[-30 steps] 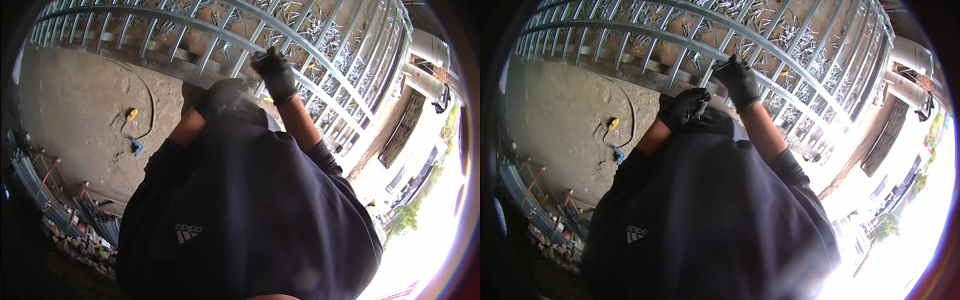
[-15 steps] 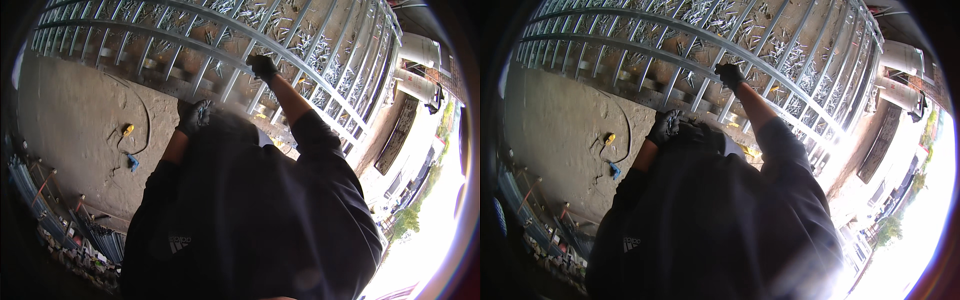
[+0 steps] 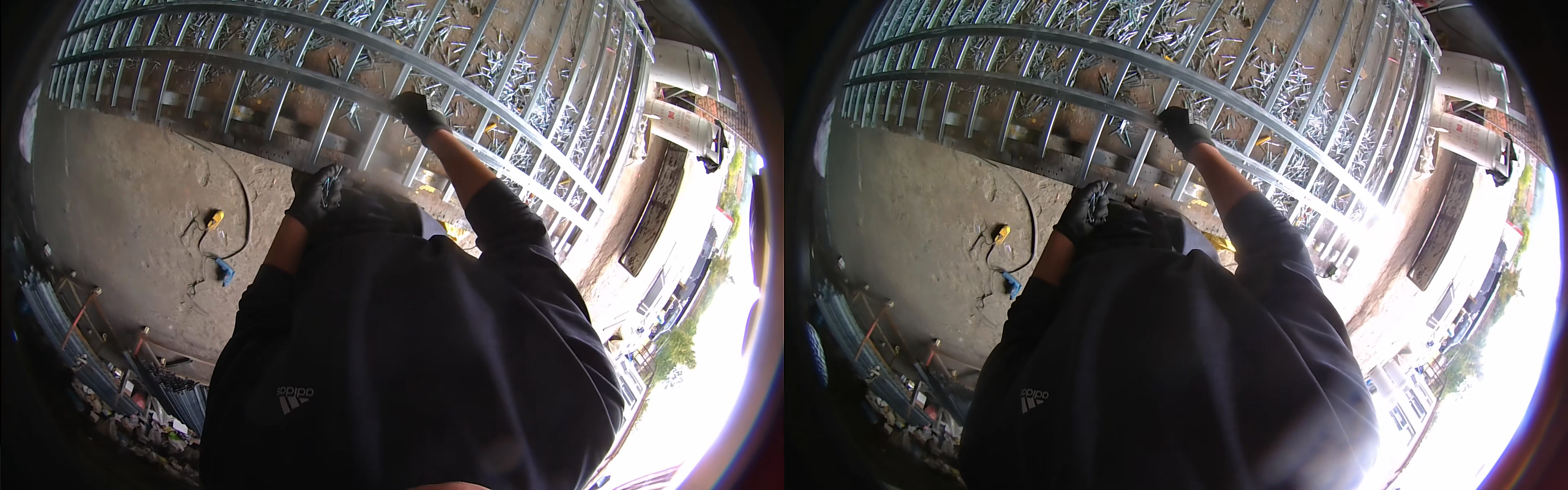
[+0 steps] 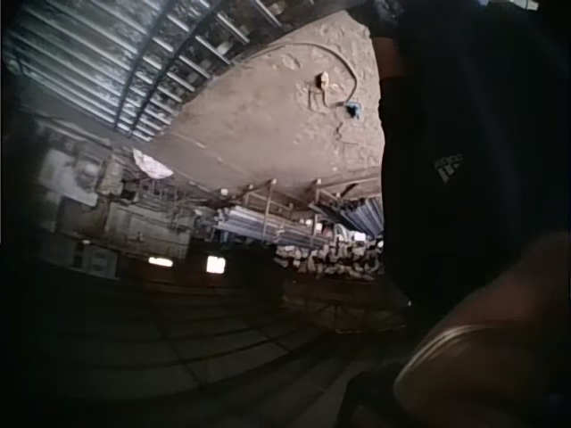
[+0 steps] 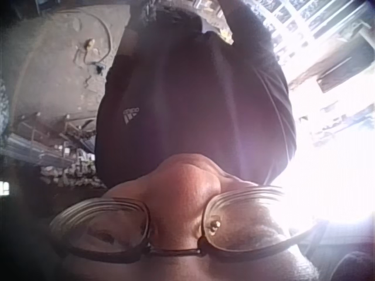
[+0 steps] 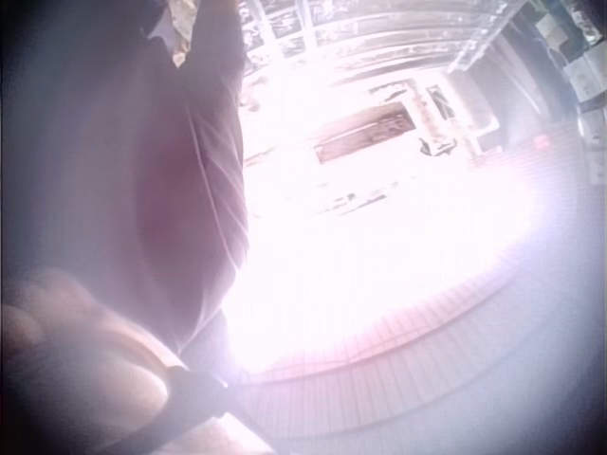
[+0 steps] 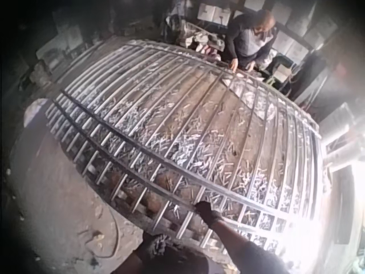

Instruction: The person assembles a metal frame by placing a curved metal bar into a grid structure and securing it with a power drill. They repeatedly position the bar and drive screws to fasten it in place.

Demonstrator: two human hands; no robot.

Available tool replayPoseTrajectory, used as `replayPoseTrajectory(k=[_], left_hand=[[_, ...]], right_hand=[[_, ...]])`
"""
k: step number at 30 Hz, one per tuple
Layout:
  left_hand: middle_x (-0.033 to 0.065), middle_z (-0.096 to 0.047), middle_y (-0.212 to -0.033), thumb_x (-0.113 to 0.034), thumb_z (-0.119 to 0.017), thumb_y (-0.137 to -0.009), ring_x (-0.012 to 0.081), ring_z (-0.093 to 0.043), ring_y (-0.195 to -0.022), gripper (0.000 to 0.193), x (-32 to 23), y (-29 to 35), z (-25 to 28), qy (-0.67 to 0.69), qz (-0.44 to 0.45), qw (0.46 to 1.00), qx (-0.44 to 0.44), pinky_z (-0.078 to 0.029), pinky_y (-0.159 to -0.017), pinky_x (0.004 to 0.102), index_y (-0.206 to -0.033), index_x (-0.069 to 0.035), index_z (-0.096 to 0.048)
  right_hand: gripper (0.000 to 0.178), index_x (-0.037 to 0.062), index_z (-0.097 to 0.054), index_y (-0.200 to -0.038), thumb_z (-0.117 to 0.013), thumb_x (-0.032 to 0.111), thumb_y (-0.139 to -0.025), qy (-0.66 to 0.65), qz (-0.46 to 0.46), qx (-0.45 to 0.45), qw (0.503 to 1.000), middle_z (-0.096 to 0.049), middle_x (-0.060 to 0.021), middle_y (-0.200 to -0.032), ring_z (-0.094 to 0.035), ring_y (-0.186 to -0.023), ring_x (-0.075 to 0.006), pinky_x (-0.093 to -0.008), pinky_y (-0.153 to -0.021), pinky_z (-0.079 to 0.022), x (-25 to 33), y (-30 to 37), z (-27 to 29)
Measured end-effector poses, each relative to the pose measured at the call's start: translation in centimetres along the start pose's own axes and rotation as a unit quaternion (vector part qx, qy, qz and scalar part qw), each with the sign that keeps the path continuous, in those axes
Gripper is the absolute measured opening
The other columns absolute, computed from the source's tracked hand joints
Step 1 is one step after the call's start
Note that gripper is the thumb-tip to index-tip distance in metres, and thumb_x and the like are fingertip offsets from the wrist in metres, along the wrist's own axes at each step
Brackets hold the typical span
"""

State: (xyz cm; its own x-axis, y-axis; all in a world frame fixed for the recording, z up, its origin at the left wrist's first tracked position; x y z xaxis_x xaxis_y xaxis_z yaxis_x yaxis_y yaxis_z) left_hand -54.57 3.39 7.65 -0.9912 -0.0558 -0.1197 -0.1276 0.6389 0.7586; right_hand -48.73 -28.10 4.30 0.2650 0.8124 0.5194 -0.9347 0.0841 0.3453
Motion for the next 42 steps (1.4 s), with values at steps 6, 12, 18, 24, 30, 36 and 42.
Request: replayPoseTrajectory(k=[6,12,18,24,30,36,42], left_hand=[[-0.0050,-0.053,-0.070,-0.040,-0.055,-0.104,0.0078,-0.042,-0.049,0.039,-0.7,0.4,-0.7,-0.010,-0.009,1.000,0.002,-0.032,-0.045,0.0239,-0.122,-0.007,-0.064],[-0.0058,-0.052,-0.070,-0.040,-0.054,-0.104,0.0071,-0.040,-0.049,0.038,-2.0,1.0,-0.2,-0.071,-0.002,0.997,-0.007,-0.030,-0.045,0.0238,-0.121,-0.007,-0.066],[-0.0063,-0.050,-0.069,-0.043,-0.054,-0.104,0.0065,-0.040,-0.050,0.039,-5.9,3.4,-0.6,-0.158,-0.004,0.987,-0.036,-0.030,-0.046,0.0234,-0.120,-0.008,-0.065],[-0.0041,-0.053,-0.066,-0.052,-0.058,-0.102,0.0070,-0.044,-0.049,0.046,-11.9,6.1,-1.8,-0.193,-0.048,0.979,-0.053,-0.034,-0.045,0.0243,-0.123,-0.011,-0.062],[-0.0036,-0.052,-0.061,-0.051,-0.057,-0.103,0.0074,-0.045,-0.048,0.045,-15.9,6.9,-3.0,-0.182,-0.026,0.983,0.012,-0.037,-0.045,0.0256,-0.114,-0.009,-0.070],[-0.0076,-0.056,-0.067,-0.044,-0.061,-0.102,0.0060,-0.051,-0.055,0.029,-16.6,6.6,-2.4,-0.170,0.048,0.984,-0.004,-0.046,-0.052,0.0272,-0.092,-0.018,-0.069],[-0.0071,-0.058,-0.069,-0.043,-0.058,-0.104,0.0055,-0.053,-0.057,0.032,-15.8,6.4,-2.7,-0.228,0.066,0.971,0.013,-0.040,-0.050,0.0226,-0.095,-0.015,-0.070]], right_hand=[[0.029,0.0084,-0.062,-0.120,-0.053,0.026,-0.099,-0.092,-0.118,0.099,0.984,-0.073,-0.0140,-0.091,-0.073,-0.083,-0.0368,-0.0471,-0.076,-0.056,2.9,0.5,2.0],[0.023,0.0110,-0.064,-0.114,-0.049,0.017,-0.098,0.168,0.150,0.006,0.974,-0.073,-0.0182,-0.093,-0.072,-0.087,-0.0399,-0.0502,-0.075,-0.057,9.2,-0.4,3.6],[0.022,0.0112,-0.064,-0.114,-0.050,0.018,-0.099,0.187,0.071,0.039,0.979,-0.075,-0.0173,-0.095,-0.073,-0.086,-0.0386,-0.0508,-0.074,-0.057,7.2,-0.5,1.3],[0.039,0.0128,-0.060,-0.129,-0.063,0.028,-0.093,0.193,-0.021,-0.005,0.981,-0.072,-0.0173,-0.108,-0.071,-0.100,-0.0363,-0.0521,-0.086,-0.054,9.4,-0.5,3.7],[0.030,0.0074,-0.064,-0.119,-0.060,0.030,-0.099,0.149,0.113,-0.120,0.975,-0.070,-0.0180,-0.107,-0.068,-0.097,-0.0381,-0.0473,-0.081,-0.054,22.5,2.9,4.0],[0.016,0.0095,-0.068,-0.101,-0.059,0.022,-0.103,-0.161,0.015,-0.135,0.978,-0.064,-0.0134,-0.088,-0.067,-0.082,-0.0283,-0.0381,-0.067,-0.053,28.2,4.7,0.5],[0.014,0.0039,-0.065,-0.104,-0.062,0.017,-0.103,-0.385,-0.102,-0.340,0.852,-0.070,-0.0078,-0.094,-0.069,-0.084,-0.0209,-0.0351,-0.076,-0.056,24.9,5.4,-0.6]])
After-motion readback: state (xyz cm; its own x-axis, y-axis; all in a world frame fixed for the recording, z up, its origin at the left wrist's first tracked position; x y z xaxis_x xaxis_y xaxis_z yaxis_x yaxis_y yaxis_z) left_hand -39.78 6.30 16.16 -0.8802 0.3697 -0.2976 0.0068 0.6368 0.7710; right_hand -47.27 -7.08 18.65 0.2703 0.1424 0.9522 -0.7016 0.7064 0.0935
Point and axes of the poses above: each hand's wrist, its own y-axis away from the middle knuckle, its own z-axis out of the back of the hand, x = y × z, the point moved 6 cm from there along -y, towards the middle knuckle
